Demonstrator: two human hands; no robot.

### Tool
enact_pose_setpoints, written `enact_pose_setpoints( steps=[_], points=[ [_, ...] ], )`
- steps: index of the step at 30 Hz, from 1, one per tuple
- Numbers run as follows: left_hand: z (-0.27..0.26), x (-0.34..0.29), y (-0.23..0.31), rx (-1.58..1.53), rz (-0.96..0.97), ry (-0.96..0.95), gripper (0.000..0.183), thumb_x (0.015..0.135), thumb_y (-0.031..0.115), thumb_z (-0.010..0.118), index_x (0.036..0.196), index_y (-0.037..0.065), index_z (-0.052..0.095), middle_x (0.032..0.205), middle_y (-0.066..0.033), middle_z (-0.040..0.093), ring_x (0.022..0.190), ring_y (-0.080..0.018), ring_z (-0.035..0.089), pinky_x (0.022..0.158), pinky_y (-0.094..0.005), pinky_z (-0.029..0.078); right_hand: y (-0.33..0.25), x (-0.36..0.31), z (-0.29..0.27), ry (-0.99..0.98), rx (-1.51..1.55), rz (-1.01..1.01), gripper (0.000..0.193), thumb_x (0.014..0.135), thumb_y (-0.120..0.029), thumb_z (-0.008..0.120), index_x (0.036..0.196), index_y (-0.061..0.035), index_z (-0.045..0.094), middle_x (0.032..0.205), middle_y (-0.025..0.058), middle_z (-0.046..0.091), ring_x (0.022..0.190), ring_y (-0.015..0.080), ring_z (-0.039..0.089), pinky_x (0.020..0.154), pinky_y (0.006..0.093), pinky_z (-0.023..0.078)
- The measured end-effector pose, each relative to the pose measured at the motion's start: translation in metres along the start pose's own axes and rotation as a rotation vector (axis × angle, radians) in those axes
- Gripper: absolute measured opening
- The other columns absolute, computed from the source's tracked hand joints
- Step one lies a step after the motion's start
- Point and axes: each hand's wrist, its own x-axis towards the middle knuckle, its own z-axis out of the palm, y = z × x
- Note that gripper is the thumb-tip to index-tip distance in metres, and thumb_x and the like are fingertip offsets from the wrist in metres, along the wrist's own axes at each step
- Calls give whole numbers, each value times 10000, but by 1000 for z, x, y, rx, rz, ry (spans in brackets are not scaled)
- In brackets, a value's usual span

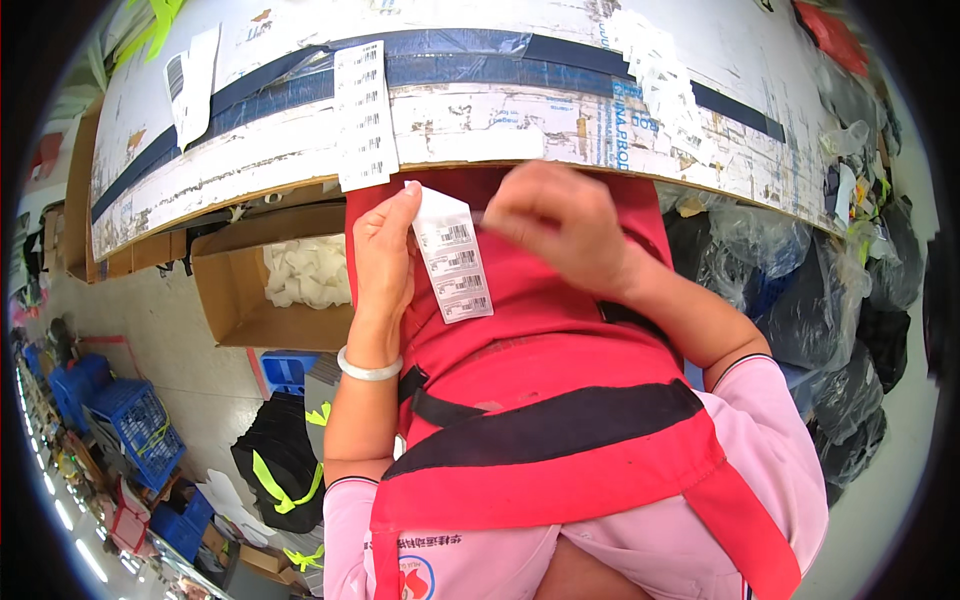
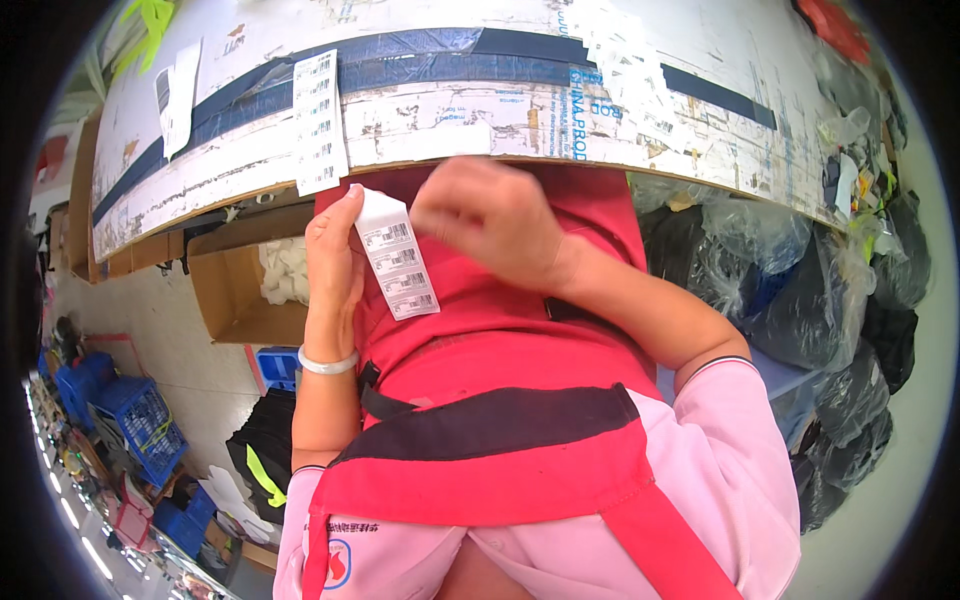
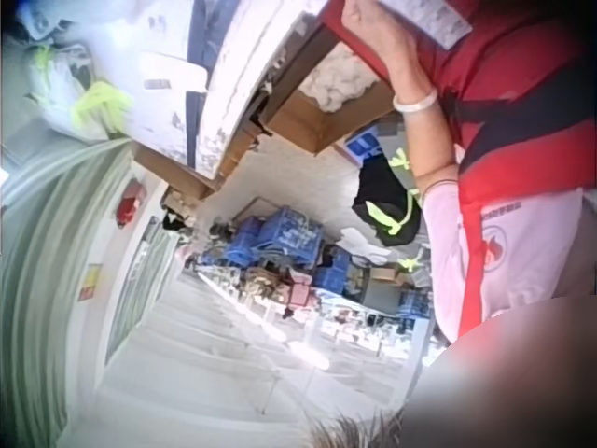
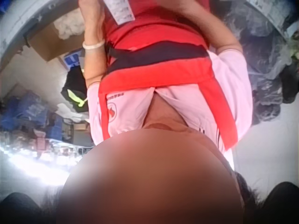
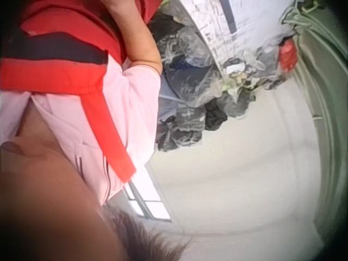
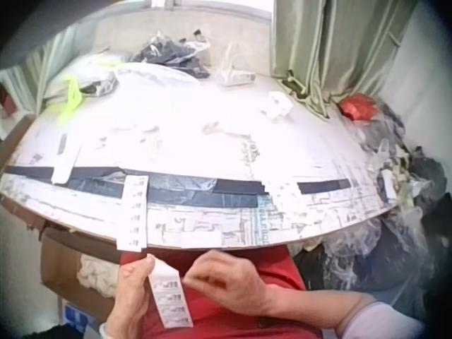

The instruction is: Apply size or identification stickers to product tags on manufactured sports or recreation goods.

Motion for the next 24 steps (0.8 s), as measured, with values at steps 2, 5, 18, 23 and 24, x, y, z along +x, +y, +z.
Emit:
enact_pose_setpoints(
  steps=[2, 5, 18, 23, 24],
  points=[
    [-1, 3, -7, 21, -8, 25, 240, 950, 195, 575, 872, 1, 693, 756, -14, 661, 621, -48, 562, 568, -192, 421, 16, 15, -15, 0, 145, 430, 114, 869, -105, 660, 911, -3, 633, 777, 56, 635, 651, 107, 608, 550, 223, 481],
    [4, 2, -11, 42, 5, 8, 249, 954, 204, 582, 869, 0, 695, 755, -7, 655, 626, -39, 552, 567, -191, 416, 41, 24, -34, -51, 284, 733, 155, 916, -154, 619, 927, 0, 630, 756, 29, 634, 653, 78, 599, 564, 204, 494],
    [5, 6, -12, 56, 42, -31, 259, 966, 192, 570, 836, 2, 688, 757, 14, 628, 659, -24, 508, 596, -196, 396, 61, 40, -38, -173, 293, 814, 171, 893, -162, 653, 894, 8, 632, 722, 41, 640, 605, 83, 607, 530, 200, 501],
    [7, 5, -11, 42, 28, -24, 252, 964, 193, 573, 856, -3, 689, 769, 7, 638, 669, -29, 520, 608, -195, 407, 64, 40, -37, -185, 308, 831, 172, 887, -163, 660, 889, 6, 634, 729, 45, 642, 603, 88, 609, 521, 202, 501],
    [7, 4, -11, 47, 31, -31, 250, 963, 193, 574, 863, -5, 690, 773, 4, 641, 670, -31, 525, 610, -195, 411, 64, 40, -37, -185, 309, 833, 172, 887, -163, 660, 889, 6, 634, 729, 45, 642, 603, 88, 609, 521, 202, 501]
  ],
)
